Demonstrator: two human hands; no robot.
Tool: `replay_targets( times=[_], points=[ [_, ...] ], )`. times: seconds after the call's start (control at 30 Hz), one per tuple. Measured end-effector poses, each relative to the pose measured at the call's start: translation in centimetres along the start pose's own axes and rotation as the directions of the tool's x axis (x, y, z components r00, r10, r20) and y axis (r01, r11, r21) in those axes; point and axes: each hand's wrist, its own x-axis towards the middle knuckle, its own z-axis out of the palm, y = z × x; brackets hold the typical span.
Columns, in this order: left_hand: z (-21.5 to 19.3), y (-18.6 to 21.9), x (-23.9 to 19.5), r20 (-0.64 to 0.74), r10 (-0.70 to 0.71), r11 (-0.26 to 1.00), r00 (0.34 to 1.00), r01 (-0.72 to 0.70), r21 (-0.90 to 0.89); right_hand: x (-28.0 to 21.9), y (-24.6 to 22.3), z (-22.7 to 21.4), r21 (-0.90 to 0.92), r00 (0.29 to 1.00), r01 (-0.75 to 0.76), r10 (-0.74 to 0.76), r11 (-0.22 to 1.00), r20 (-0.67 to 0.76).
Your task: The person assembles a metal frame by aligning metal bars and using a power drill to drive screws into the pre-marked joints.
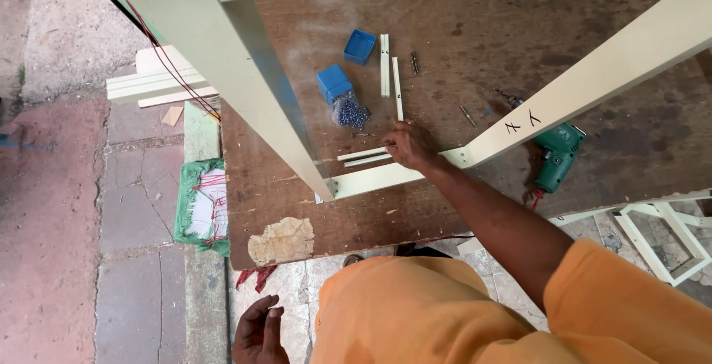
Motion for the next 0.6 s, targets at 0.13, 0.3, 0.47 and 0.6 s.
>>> replay_targets(
  times=[0.13, 0.3, 0.47, 0.6],
  points=[
    [-1.2, -1.6, 0.1, -0.025, -0.011, 0.999, 1.0, 0.012, 0.032, 1.3, 1.3, 1.6, -0.106, 0.989, 0.107, -0.095, 0.989, 0.114],
    [-4.3, -7.9, 2.2, 0.053, -0.051, 0.983, 0.997, 0.04, 0.179, 1.1, 2.9, 3.6, -0.108, 0.919, 0.32, -0.336, 0.941, -0.208],
    [-4.0, -12.7, 5.3, 0.121, -0.092, 0.98, 0.988, 0.069, 0.188, 0.9, 1.9, 2.9, -0.143, 0.874, 0.332, -0.361, 0.932, -0.325],
    [-1.6, -12.1, 8.3, 0.195, -0.068, 0.984, 0.979, 0.033, 0.177, 1.2, 1.4, 1.7, -0.122, 0.961, 0.229, -0.244, 0.966, -0.128]
  ],
)
